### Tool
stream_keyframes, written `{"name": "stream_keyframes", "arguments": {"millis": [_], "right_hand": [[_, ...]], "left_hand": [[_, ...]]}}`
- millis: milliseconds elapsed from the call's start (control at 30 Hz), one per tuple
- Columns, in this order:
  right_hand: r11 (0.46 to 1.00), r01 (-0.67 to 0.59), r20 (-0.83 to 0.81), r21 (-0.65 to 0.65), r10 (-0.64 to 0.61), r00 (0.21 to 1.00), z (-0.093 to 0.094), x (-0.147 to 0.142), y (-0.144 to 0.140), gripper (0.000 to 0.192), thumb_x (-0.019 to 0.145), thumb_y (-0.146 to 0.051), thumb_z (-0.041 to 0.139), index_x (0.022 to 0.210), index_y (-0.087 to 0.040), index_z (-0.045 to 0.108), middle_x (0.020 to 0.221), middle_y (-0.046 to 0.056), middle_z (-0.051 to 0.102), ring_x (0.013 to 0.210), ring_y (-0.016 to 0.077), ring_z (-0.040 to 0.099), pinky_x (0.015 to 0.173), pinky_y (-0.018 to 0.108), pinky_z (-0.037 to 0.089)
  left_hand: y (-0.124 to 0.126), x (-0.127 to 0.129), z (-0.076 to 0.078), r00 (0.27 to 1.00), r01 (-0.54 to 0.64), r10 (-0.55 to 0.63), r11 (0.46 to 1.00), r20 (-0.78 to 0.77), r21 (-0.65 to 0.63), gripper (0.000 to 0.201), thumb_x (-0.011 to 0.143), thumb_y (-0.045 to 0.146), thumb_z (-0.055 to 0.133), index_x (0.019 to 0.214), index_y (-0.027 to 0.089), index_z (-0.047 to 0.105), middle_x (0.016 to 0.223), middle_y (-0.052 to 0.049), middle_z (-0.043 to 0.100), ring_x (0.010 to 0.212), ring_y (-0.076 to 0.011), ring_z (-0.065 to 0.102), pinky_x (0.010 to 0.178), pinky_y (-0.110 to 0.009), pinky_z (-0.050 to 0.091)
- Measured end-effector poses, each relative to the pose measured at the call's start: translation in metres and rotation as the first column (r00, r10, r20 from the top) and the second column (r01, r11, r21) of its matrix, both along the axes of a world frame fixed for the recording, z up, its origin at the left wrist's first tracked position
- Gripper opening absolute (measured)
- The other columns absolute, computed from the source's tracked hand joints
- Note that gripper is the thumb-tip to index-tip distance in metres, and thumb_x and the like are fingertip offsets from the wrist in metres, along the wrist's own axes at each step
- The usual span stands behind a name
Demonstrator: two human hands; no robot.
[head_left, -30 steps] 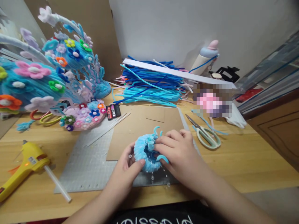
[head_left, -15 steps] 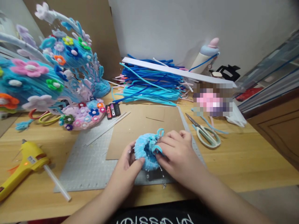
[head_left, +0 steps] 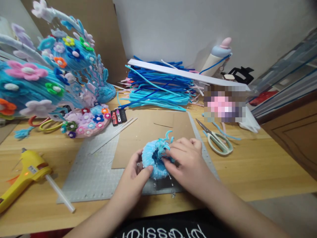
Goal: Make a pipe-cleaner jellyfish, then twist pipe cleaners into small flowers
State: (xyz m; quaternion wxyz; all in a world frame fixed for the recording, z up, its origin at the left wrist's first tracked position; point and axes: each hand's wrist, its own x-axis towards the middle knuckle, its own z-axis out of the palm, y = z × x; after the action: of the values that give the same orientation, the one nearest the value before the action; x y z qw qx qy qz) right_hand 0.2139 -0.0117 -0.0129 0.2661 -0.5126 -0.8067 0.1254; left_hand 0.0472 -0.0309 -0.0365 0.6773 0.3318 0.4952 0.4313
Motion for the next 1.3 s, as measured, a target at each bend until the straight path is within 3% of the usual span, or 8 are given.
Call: {"name": "stream_keyframes", "arguments": {"millis": [367, 633, 1300], "right_hand": [[0.999, -0.047, 0.092, 0.023, 0.045, 0.995, 0.0017, 0.0008, -0.0005, 0.013, 0.084, -0.023, 0.06, 0.072, -0.022, 0.064, 0.079, 0.001, 0.07, 0.083, 0.0203, 0.053, 0.077, 0.038, 0.022], [0.996, -0.069, 0.142, 0.06, 0.06, 0.988, 0.0, 0.0016, 0.0011, 0.014, 0.085, -0.023, 0.06, 0.071, -0.021, 0.063, 0.081, 0.0, 0.07, 0.085, 0.0198, 0.053, 0.077, 0.039, 0.021], [0.995, -0.086, 0.146, 0.045, 0.079, 0.986, 0.0015, -0.0004, 0.0035, 0.012, 0.084, -0.021, 0.061, 0.072, -0.02, 0.063, 0.08, 0.001, 0.069, 0.086, 0.0203, 0.053, 0.078, 0.039, 0.021]], "left_hand": [[0.0006, -0.0001, -0.0012, 1.0, 0.006, -0.006, 0.999, -0.021, 0.033, 0.054, 0.073, 0.027, 0.065, 0.121, 0.014, 0.045, 0.127, -0.014, 0.056, 0.116, -0.0254, 0.053, 0.096, -0.033, 0.041], [0.0002, 0.0008, 0.0002, 1.0, -0.025, 0.025, 1.0, -0.014, 0.017, 0.053, 0.071, 0.026, 0.067, 0.119, 0.015, 0.049, 0.124, -0.014, 0.059, 0.113, -0.0278, 0.054, 0.093, -0.036, 0.043], [0.0005, 0.0013, -0.0003, 1.0, -0.026, 0.026, 1.0, -0.004, 0.012, 0.052, 0.072, 0.027, 0.066, 0.118, 0.015, 0.046, 0.124, -0.014, 0.057, 0.115, -0.0279, 0.053, 0.093, -0.036, 0.043]]}}
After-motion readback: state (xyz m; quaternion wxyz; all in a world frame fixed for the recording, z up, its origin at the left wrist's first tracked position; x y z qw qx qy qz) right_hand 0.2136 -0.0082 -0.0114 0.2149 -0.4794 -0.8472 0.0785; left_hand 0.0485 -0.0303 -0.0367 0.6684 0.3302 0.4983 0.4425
